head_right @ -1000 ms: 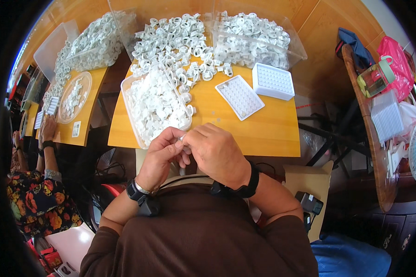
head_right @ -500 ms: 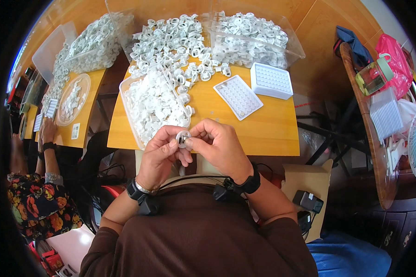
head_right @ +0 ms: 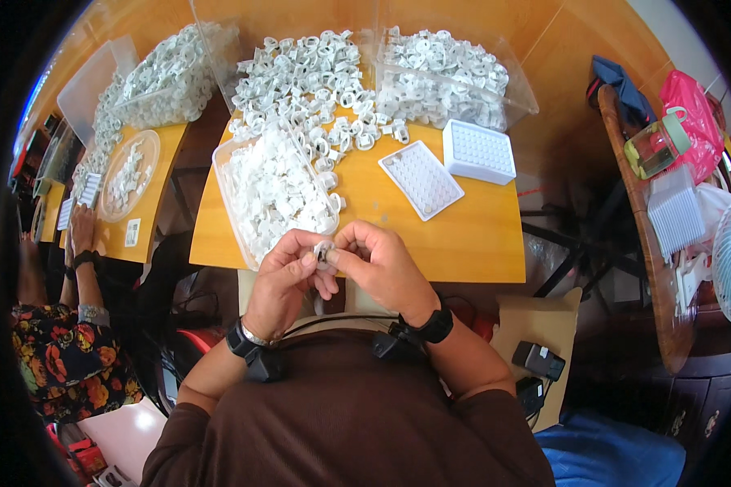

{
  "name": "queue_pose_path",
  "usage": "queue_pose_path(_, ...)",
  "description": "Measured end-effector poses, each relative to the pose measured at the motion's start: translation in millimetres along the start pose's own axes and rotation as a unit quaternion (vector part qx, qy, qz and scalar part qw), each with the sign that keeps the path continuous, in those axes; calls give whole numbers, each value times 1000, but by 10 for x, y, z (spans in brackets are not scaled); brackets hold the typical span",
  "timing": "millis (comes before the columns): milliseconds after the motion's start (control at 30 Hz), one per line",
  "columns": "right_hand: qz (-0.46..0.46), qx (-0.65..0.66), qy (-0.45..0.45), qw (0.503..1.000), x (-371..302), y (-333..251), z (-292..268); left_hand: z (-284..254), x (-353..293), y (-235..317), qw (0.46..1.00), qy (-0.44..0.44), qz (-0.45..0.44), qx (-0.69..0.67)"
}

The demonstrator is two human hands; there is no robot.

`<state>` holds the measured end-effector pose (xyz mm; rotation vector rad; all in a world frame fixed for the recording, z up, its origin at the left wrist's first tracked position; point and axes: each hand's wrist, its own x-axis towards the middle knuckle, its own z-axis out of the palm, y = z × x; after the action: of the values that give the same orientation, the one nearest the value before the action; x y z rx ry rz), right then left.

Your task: The person assembles components by hand, inserting small batteries into white plastic housings and placing the finished units into a tray. They repeat this process until the tray is full, then stack the tray with others and set them aside.

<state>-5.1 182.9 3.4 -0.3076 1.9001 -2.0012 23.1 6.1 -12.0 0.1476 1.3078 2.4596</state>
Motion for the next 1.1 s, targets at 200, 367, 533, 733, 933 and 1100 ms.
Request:
queue_pose_path(200, 25, 29, -41, 998, -7, -8, -14, -35, -30, -5, 1000, -14, 9, 16)
queue_pose_path(367, -3, -76, -25, 997, 75, -147, 47, -77, -55, 65, 999, 18, 38, 33)
queue_pose_path(533, -234, -417, 1, 878, 428, -360, 82, -282, -32, 247, 979, 125, 157, -36)
queue_pose_path(733, -247, -628, -95, 732, 782, -108, 309, -358, -107, 297, 963, 166, 203, -67)
queue_pose_path(933, -231, -671, -87, 699, 967, 3, 363, -389, -129, 265, 964, 162, 188, -92)
queue_pose_path(1100, -199, -600, -65, 772, 962, -55, 344, -395, -134, 261, 966, 161, 178, -100)
